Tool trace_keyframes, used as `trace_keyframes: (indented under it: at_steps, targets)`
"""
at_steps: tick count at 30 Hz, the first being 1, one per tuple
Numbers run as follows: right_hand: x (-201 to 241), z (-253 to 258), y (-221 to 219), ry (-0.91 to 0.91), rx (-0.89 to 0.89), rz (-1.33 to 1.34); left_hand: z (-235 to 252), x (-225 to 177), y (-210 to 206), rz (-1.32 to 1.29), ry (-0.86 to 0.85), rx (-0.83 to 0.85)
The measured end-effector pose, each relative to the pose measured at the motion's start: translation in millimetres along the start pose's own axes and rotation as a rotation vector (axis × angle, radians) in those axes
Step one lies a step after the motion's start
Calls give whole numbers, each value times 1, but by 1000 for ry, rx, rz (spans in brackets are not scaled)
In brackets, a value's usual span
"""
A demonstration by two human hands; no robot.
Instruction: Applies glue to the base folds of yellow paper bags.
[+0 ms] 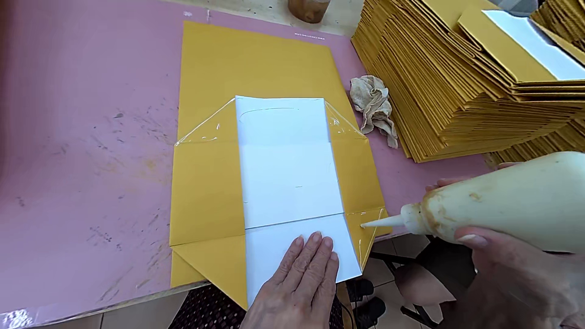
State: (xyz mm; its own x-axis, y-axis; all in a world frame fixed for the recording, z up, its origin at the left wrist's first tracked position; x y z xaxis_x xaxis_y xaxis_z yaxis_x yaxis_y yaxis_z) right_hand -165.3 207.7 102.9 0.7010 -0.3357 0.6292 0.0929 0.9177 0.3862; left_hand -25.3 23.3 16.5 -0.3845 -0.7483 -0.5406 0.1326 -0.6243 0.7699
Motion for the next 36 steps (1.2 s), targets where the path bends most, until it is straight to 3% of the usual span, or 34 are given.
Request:
trace_keyframes:
  at_steps: [5,11,15,25,36]
  targets:
    - [-2,2,-13,-105,78,199,1,-1,0,-9,10,-38]
    - [24,4,-87,-184,346,467,4,-5,1,43,6,-129]
    - [48,3,-143,-167,532,464,8,-8,4,51,9,-159]
    - [41,19,-177,-85,504,321,9,-8,-2,89,14,-155]
    - [79,26,-221,-9,610,353,10,-9,-3,102,37,-155]
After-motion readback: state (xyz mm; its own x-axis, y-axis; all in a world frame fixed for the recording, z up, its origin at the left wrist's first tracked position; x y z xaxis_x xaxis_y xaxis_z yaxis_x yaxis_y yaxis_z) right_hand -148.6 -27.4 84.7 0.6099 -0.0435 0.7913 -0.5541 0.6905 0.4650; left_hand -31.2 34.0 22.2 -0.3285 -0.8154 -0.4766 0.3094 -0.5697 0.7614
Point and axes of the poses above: each hand's wrist, its own z-axis towards the middle knuckle, its own y-axis out of the back of the hand, x = y × z, the point moved 10 cm from there along z, towards the middle knuckle, and after that the axes turned 4 degrees about -z, right-handed, at the moved point
